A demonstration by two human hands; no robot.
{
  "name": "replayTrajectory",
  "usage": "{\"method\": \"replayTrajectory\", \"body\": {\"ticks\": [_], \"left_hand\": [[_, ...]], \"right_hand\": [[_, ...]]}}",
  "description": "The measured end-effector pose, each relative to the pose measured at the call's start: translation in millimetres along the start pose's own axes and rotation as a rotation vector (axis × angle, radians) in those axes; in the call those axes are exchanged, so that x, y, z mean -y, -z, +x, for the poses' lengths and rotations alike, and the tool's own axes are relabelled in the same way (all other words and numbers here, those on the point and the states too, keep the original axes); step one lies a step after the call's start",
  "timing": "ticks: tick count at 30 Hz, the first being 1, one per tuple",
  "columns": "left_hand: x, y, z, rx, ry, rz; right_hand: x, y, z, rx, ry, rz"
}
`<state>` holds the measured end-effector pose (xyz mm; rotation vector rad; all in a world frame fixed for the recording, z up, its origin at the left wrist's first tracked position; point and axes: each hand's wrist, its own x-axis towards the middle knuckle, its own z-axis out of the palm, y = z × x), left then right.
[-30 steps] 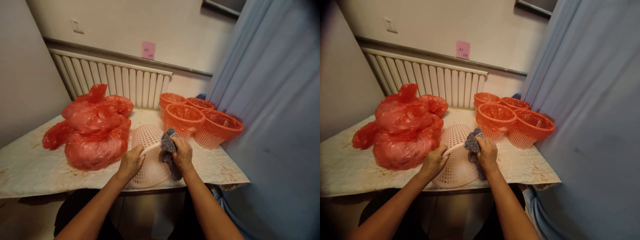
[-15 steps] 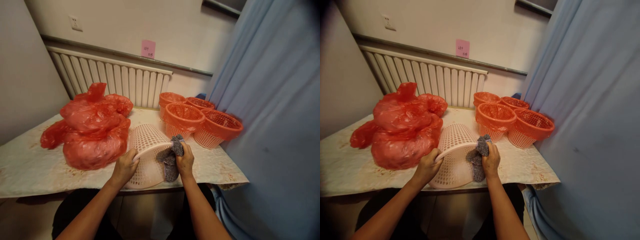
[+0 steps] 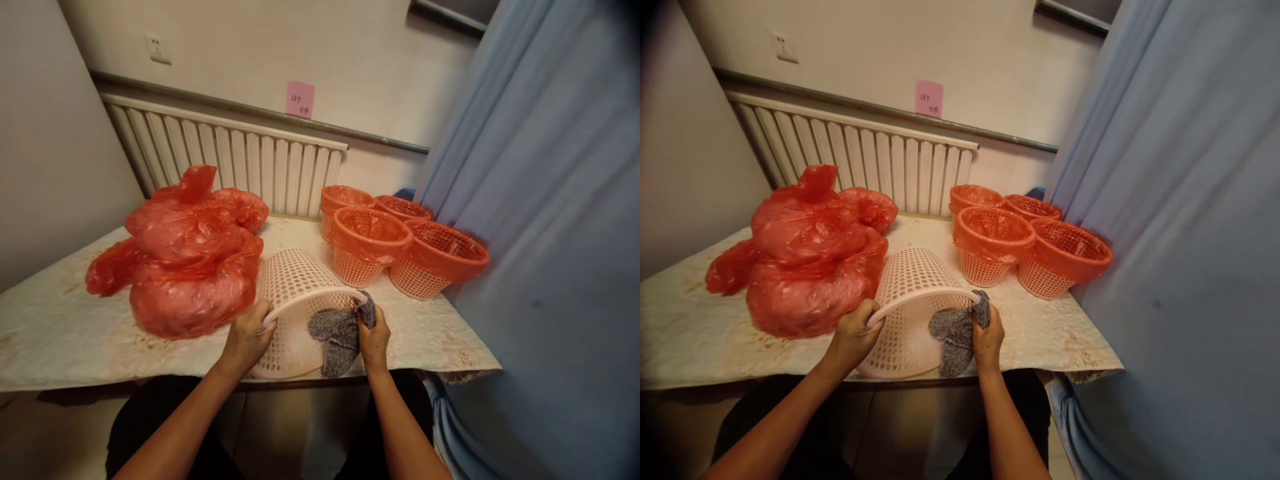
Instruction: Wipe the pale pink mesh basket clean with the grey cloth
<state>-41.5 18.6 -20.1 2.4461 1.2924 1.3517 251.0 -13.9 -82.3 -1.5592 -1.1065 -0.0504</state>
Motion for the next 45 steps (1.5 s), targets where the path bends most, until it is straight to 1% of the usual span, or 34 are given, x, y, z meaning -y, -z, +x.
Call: {"method": "replayTrajectory", "body": {"ticks": [6, 9, 16, 20, 23, 26, 28, 30, 33, 35, 37, 40, 43, 45], "left_hand": [[1.5, 0.0, -3.2, -0.006, 0.035, 0.003], [3.6, -0.9, -4.5, -0.018, 0.019, 0.004], [5.0, 0.9, -7.1, -0.036, 0.011, 0.009], [7.9, 3.2, -13.2, -0.048, 0.067, 0.024], [12.9, 5.1, -19.9, -0.078, 0.13, 0.023], [16.8, 5.2, -24.6, -0.064, 0.194, 0.027], [16.6, 2.9, -24.3, -0.027, 0.224, 0.043], [12.7, -1.4, -19.9, 0.0, 0.222, 0.063], [-0.2, -8.0, -5.6, 0.015, 0.155, 0.097], [-11.8, -10.1, 7.3, 0.019, 0.085, 0.125], [-22.6, -9.8, 19.7, 0.032, 0.012, 0.154], [-32.0, -7.8, 31.6, 0.091, -0.063, 0.18], [-31.3, -7.2, 32.8, 0.166, -0.092, 0.165], [-27.6, -7.5, 29.6, 0.184, -0.1, 0.145]], "right_hand": [[-14.6, -3.6, -14.6, 0.018, -0.085, 0.009], [-21.7, -6.3, -21.2, 0.021, -0.125, 0.016], [-40.1, -16.4, -42.8, -0.02, -0.181, 0.019], [-41.5, -22.6, -59.0, -0.05, -0.203, 0.004], [-35.3, -22.7, -58.1, -0.048, -0.205, 0.0], [-20.4, -13.2, -37.2, -0.049, -0.122, -0.01], [-4.2, -1.1, -15.4, -0.064, -0.002, -0.037], [16.8, 13.0, 7.0, -0.054, 0.145, -0.075], [52.1, 29.3, 32.3, 0.041, 0.366, -0.174], [73.1, 33.7, 41.6, 0.105, 0.496, -0.266], [88.1, 33.6, 45.8, 0.15, 0.587, -0.342], [96.8, 30.0, 46.1, 0.176, 0.624, -0.372], [92.9, 27.9, 43.1, 0.178, 0.602, -0.344], [87.7, 27.7, 40.4, 0.185, 0.584, -0.323]]}}
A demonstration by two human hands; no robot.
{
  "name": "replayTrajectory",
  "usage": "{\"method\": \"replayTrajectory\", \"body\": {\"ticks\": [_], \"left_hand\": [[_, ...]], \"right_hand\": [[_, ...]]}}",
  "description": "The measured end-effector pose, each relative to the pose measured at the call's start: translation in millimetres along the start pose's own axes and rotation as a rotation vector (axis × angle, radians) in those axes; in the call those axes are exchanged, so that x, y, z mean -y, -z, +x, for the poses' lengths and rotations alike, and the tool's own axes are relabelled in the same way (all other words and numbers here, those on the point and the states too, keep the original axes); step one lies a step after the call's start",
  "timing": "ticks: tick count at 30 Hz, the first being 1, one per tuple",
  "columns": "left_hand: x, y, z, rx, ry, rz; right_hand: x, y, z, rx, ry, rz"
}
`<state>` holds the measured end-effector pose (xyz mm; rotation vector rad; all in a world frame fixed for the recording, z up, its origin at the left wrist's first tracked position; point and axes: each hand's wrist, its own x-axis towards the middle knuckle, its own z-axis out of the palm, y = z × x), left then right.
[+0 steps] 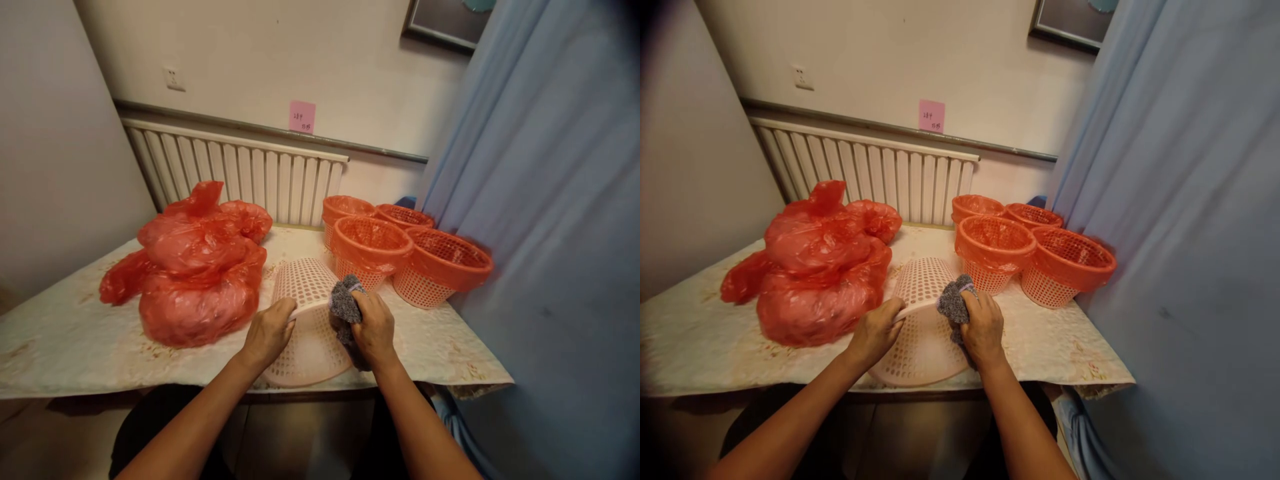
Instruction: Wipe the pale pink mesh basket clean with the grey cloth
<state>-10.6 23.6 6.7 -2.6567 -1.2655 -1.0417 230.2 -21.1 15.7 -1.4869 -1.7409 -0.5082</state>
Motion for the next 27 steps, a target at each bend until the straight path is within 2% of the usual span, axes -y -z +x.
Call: {"method": "replayTrajectory", "body": {"ticks": [7, 13, 18, 23, 27], "left_hand": [[10.6, -2.2, -14.2, -0.037, 0.017, -0.064], [17.0, -3.2, -22.7, -0.081, 0.013, -0.07], [19.5, -3.9, -27.0, -0.115, 0.02, -0.07], [18.5, -3.2, -26.8, -0.134, 0.013, -0.085], [21.1, -3.5, -29.5, -0.146, 0.027, -0.098]], "right_hand": [[-6.2, -10.1, -15.6, -0.031, -0.062, 0.058], [-16.2, -18.0, -33.0, -0.082, -0.185, 0.166], [-33.9, -32.6, -64.0, -0.136, -0.42, 0.28], [-47.8, -59.0, -107.0, -0.114, -0.73, 0.359], [-46.0, -79.7, -135.7, -0.124, -0.847, 0.397]]}}
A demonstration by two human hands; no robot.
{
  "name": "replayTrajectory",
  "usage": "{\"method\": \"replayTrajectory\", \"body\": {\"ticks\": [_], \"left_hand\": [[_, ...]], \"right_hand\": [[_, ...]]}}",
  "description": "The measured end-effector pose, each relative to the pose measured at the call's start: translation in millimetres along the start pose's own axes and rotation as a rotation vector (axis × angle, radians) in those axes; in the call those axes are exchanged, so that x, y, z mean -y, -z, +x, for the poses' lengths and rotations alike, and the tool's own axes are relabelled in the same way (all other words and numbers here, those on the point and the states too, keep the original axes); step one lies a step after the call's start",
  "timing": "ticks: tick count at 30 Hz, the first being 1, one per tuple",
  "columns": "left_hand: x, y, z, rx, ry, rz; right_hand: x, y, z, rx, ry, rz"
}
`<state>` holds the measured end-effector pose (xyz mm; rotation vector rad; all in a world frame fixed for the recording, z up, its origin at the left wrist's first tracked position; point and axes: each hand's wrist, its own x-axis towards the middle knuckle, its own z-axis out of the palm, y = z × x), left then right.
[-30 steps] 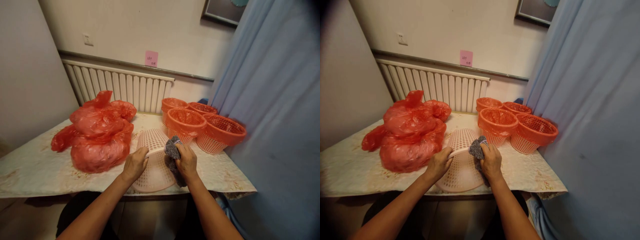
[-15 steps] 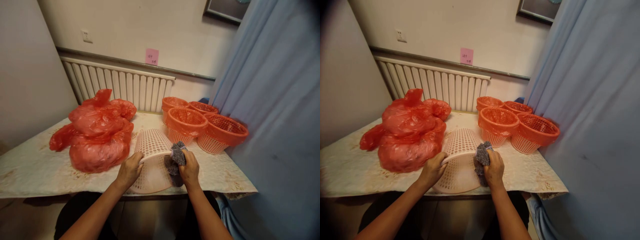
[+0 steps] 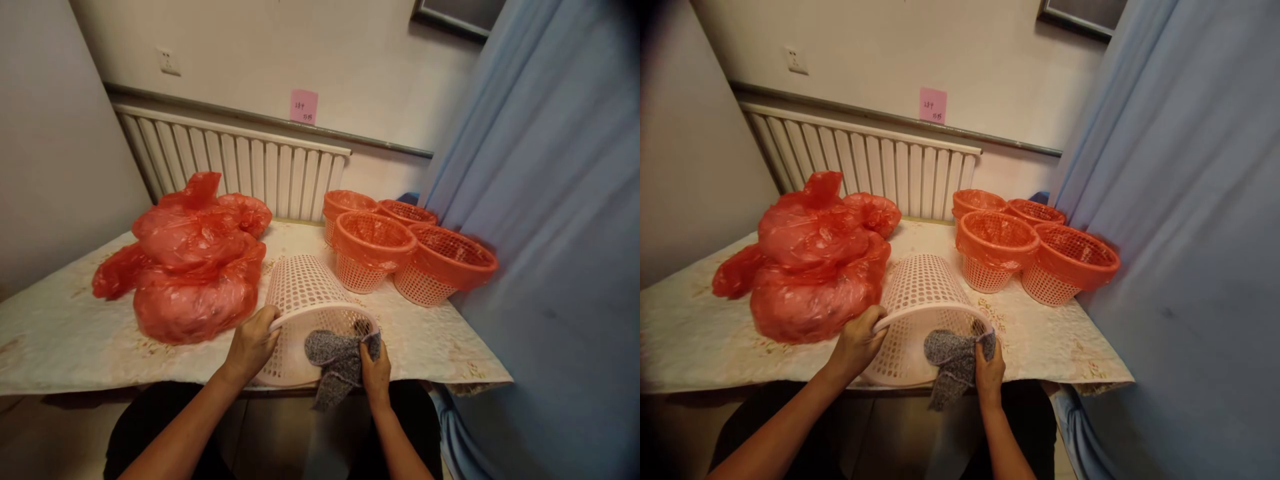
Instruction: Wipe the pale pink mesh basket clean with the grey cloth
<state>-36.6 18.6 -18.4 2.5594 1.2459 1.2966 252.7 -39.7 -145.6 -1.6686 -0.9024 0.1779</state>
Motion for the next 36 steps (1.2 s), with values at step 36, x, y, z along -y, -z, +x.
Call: {"method": "replayTrajectory", "body": {"ticks": [36], "left_hand": [[17.3, -24.0, -26.7, -0.13, 0.081, -0.232]], "right_hand": [[74.5, 19.6, 47.0, 0.048, 0.399, -0.151]]}}
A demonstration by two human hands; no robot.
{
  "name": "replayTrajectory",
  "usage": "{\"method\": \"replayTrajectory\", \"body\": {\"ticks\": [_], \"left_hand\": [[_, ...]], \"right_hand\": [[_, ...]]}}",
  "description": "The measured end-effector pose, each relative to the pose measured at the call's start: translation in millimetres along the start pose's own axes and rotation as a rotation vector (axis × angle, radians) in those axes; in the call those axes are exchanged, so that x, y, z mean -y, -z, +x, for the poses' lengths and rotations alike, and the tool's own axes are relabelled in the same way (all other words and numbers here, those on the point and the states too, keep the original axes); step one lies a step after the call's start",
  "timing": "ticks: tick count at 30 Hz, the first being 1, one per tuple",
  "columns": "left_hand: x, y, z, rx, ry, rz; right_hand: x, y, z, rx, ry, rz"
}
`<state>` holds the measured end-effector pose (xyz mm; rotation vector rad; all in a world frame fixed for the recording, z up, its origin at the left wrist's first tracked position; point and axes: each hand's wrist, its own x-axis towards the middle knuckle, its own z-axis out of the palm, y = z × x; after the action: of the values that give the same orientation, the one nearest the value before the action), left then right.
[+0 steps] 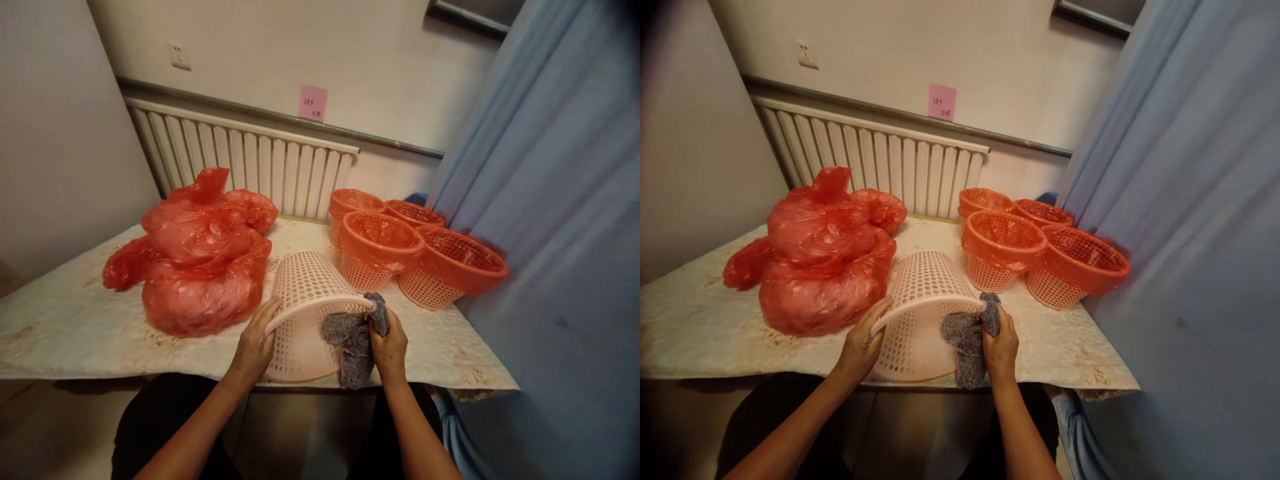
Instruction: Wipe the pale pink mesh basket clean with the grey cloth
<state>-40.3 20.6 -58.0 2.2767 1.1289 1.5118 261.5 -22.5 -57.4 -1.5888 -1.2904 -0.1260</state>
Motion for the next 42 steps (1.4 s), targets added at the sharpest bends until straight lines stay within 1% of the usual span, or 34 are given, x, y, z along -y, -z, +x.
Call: {"method": "replayTrajectory", "body": {"ticks": [2, 6, 8, 9, 11, 13, 14, 15, 17, 20, 22, 23, 25, 27, 28, 29, 32, 33, 35, 39, 42], "left_hand": [[1.2, 0.8, -3.2, -0.002, 0.026, -0.011], [2.3, 0.8, -5.0, -0.013, 0.054, -0.013], [2.7, 0.2, -5.2, -0.023, 0.061, -0.007], [2.8, 0.0, -5.5, -0.027, 0.065, -0.003], [2.6, 0.1, -6.7, -0.036, 0.074, 0.005], [1.9, 0.9, -8.1, -0.042, 0.091, 0.01], [1.3, 1.6, -8.6, -0.048, 0.103, 0.01], [0.6, 2.4, -8.9, -0.054, 0.121, 0.006], [-1.4, 4.9, -8.8, -0.073, 0.186, -0.01], [-5.3, 9.9, -7.2, -0.116, 0.321, -0.037], [-8.0, 12.7, -6.6, -0.15, 0.395, -0.049], [-9.3, 13.4, -6.9, -0.166, 0.419, -0.052], [-11.0, 12.6, -8.6, -0.19, 0.433, -0.049], [-11.9, 8.7, -11.8, -0.197, 0.396, -0.042], [-12.0, 5.8, -13.8, -0.193, 0.364, -0.039], [-12.0, 2.5, -16.1, -0.185, 0.331, -0.037], [-12.4, -7.2, -23.8, -0.126, 0.258, -0.036], [-12.8, -9.7, -26.3, -0.099, 0.246, -0.041], [-14.1, -12.8, -30.5, -0.053, 0.243, -0.052], [-17.4, -12.1, -33.8, 0.032, 0.243, -0.055], [-19.3, -8.9, -34.1, 0.106, 0.237, -0.06]], "right_hand": [[-6.1, -5.3, -10.5, 0.001, -0.104, 0.038], [-18.8, -18.0, -37.7, 0.012, -0.379, 0.063], [-26.9, -23.6, -53.7, 0.079, -0.489, 0.046], [-31.2, -25.6, -62.1, 0.14, -0.524, 0.032], [-39.6, -27.0, -77.7, 0.32, -0.55, 0.013], [-45.5, -23.6, -89.0, 0.504, -0.524, 0.009], [-47.0, -19.9, -91.9, 0.572, -0.502, 0.017], [-47.3, -14.8, -92.6, 0.612, -0.482, 0.033], [-44.1, -1.3, -87.4, 0.622, -0.443, 0.079], [-32.4, 23.3, -68.8, 0.555, -0.385, 0.141], [-22.0, 38.1, -55.8, 0.465, -0.374, 0.152], [-16.6, 44.0, -50.5, 0.393, -0.399, 0.143], [-5.5, 51.9, -43.6, 0.194, -0.485, 0.109], [5.4, 54.3, -40.9, 0.012, -0.542, 0.101], [10.7, 53.6, -40.4, -0.023, -0.537, 0.124], [16.0, 51.7, -40.2, -0.012, -0.509, 0.168], [32.2, 40.8, -38.8, 0.155, -0.414, 0.326], [38.4, 36.1, -38.0, 0.205, -0.4, 0.364], [53.3, 25.6, -36.6, 0.266, -0.383, 0.425], [91.6, -0.3, -39.0, 0.345, -0.339, 0.618], [117.2, -24.7, -47.3, 0.475, -0.314, 0.708]]}}
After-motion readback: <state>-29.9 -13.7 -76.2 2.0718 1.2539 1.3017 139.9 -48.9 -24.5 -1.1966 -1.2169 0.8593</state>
